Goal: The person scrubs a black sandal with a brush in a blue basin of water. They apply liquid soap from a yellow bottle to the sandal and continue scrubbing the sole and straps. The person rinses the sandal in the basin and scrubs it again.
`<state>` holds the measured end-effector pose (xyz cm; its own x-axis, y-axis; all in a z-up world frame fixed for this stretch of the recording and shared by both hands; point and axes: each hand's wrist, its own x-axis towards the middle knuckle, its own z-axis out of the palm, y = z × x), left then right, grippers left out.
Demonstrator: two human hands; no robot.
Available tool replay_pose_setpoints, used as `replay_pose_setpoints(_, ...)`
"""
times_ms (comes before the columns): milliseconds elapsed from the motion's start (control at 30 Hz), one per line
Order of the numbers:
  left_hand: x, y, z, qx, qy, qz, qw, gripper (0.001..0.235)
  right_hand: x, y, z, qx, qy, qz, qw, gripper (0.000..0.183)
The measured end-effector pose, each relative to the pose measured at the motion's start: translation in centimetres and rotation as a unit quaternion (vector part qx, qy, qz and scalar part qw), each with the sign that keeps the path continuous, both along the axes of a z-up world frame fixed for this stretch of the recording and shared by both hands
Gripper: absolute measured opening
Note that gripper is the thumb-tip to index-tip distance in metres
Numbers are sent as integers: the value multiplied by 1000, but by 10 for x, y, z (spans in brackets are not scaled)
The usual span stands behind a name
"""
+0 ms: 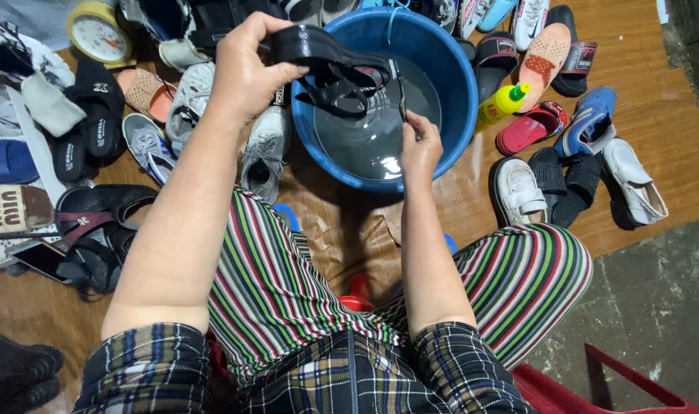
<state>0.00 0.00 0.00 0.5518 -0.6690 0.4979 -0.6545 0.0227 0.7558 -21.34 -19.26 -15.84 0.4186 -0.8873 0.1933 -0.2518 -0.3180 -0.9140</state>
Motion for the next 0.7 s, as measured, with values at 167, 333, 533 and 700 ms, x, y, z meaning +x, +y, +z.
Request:
replay_pose_setpoints(167,0,-2,-3,2,-64,-2,998,43,3,30,65,2,-102,84,991,23)
replay_pose_setpoints(333,-10,-15,-2,53,-124,28,990,46,11,44,94,17,-154,149,977,27)
replay_pose_setpoints(533,-27,-31,-4,96,-167,15,981,44,24,41,117,11,-120,169,978,41)
replay_pose_setpoints(700,-35,-45,-8,136,-138,20,981,44,29,13,135,-143,66,235,959,60)
